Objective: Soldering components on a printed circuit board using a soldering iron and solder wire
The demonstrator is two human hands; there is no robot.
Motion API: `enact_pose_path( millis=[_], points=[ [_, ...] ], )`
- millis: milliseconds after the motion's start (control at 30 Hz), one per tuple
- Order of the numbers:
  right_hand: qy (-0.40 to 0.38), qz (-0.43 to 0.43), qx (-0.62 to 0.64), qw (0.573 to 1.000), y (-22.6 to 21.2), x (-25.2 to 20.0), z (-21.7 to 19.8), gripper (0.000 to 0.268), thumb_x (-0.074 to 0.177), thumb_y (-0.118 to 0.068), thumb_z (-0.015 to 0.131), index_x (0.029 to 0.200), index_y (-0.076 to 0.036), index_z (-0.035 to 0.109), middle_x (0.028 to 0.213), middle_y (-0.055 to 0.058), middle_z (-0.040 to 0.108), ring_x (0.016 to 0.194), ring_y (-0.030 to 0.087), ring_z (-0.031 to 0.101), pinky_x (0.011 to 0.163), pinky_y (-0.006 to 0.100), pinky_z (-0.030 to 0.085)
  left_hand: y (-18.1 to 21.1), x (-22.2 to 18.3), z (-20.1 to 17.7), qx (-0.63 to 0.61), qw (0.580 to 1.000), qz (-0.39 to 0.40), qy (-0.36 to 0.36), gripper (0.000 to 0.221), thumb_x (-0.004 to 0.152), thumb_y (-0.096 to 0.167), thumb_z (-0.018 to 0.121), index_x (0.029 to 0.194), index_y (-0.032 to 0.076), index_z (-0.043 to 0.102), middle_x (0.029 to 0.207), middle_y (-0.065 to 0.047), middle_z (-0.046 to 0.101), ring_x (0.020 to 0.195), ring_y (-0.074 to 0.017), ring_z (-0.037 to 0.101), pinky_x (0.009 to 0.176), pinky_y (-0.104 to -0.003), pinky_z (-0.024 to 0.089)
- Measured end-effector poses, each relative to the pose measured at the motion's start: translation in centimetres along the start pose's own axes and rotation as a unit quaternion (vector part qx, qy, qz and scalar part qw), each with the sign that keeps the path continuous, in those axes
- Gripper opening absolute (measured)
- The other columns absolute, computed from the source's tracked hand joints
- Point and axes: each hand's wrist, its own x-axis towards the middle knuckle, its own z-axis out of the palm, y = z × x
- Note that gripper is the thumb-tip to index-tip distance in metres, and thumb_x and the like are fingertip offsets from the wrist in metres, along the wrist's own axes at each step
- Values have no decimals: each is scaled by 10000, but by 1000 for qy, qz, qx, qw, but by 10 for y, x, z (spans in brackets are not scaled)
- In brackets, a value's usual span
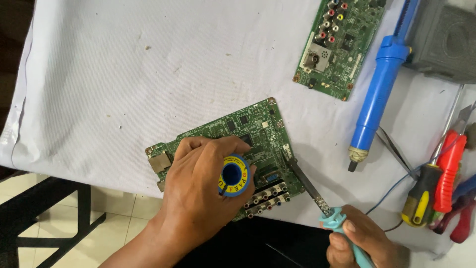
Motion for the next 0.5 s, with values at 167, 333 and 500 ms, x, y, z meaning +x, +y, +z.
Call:
enact_pose_path(
  millis=[167,333,500],
  points=[
    [68,-53,5,996,10,-5,25,201,998,-189,585,933,-4,542,678,19,259,467,99,304,420,237,141,0,3,0,1,999,28,19,349,867,166,819,1141,92,615,965,9,716,799,-232,666,872,-379,480],
    [-62,-349,-260,898,3,8,9,283,950,-142,626,1206,-113,507,825,51,549,670,144,507,618,266,435,1,3,0,0,1000,23,20,343,862,152,817,1133,98,613,959,17,723,786,-221,669,873,-373,477],
    [44,-9,20,999,7,-3,17,202,997,-216,618,901,-81,502,706,75,410,475,127,331,412,251,222,1,1,0,2,1000,5,7,378,858,183,827,1152,119,598,976,18,743,807,-254,666,883,-399,467]
  ],
)
